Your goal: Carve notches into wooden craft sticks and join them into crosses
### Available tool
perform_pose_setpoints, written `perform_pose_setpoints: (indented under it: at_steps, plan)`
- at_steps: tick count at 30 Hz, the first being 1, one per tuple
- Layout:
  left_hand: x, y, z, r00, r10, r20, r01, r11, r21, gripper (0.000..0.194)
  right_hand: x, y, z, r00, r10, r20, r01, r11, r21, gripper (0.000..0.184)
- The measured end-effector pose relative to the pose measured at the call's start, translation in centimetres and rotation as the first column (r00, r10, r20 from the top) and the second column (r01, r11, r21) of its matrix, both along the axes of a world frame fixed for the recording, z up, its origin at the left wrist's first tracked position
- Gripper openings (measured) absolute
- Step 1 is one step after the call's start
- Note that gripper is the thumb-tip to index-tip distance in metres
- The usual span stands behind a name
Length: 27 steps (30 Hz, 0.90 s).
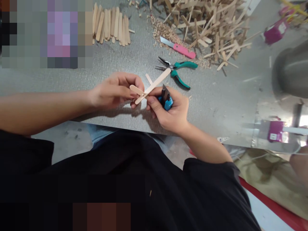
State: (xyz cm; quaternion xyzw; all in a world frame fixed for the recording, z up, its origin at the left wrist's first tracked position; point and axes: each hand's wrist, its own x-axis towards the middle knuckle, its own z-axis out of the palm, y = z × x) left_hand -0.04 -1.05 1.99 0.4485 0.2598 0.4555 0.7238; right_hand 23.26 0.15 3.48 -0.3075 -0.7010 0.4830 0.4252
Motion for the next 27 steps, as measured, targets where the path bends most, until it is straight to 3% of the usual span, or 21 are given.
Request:
perform_pose_setpoints:
  at_steps: [3, 6, 13, 17, 20, 24, 27]
  plan:
    - [0.2, 0.6, -1.1, 0.974, 0.226, 0.031, -0.226, 0.974, -0.021, 0.025, 0.1, 0.2, -0.1, 0.999, -0.039, 0.022, 0.039, 0.999, 0.008, 0.037]
    - [0.2, 1.0, -1.9, 0.942, 0.335, 0.011, -0.335, 0.942, 0.009, 0.031, 0.3, 0.3, -0.1, 0.998, -0.031, 0.063, 0.031, 1.000, -0.001, 0.045]
    - [0.4, 0.5, -1.8, 0.928, 0.372, -0.022, -0.370, 0.926, 0.071, 0.031, 0.4, 0.4, -0.7, 0.999, 0.027, 0.020, -0.027, 1.000, -0.016, 0.040]
    - [0.4, 0.2, -2.1, 0.905, 0.410, -0.114, -0.399, 0.910, 0.112, 0.044, 0.4, 0.3, -0.5, 0.997, 0.016, 0.071, -0.013, 0.999, -0.040, 0.045]
    - [0.4, 0.1, -2.2, 0.887, 0.440, -0.140, -0.422, 0.896, 0.140, 0.051, 0.4, 0.4, -0.1, 0.998, 0.036, 0.042, -0.035, 0.999, -0.032, 0.037]
    - [0.1, 0.2, -2.4, 0.873, 0.472, -0.123, -0.451, 0.877, 0.166, 0.045, 0.2, 0.4, 0.1, 0.997, 0.078, -0.018, -0.079, 0.996, -0.044, 0.028]
    - [-0.4, 0.5, -2.9, 0.892, 0.434, -0.125, -0.397, 0.885, 0.244, 0.040, 0.1, 0.4, -0.2, 0.996, 0.083, -0.044, -0.085, 0.996, -0.042, 0.029]
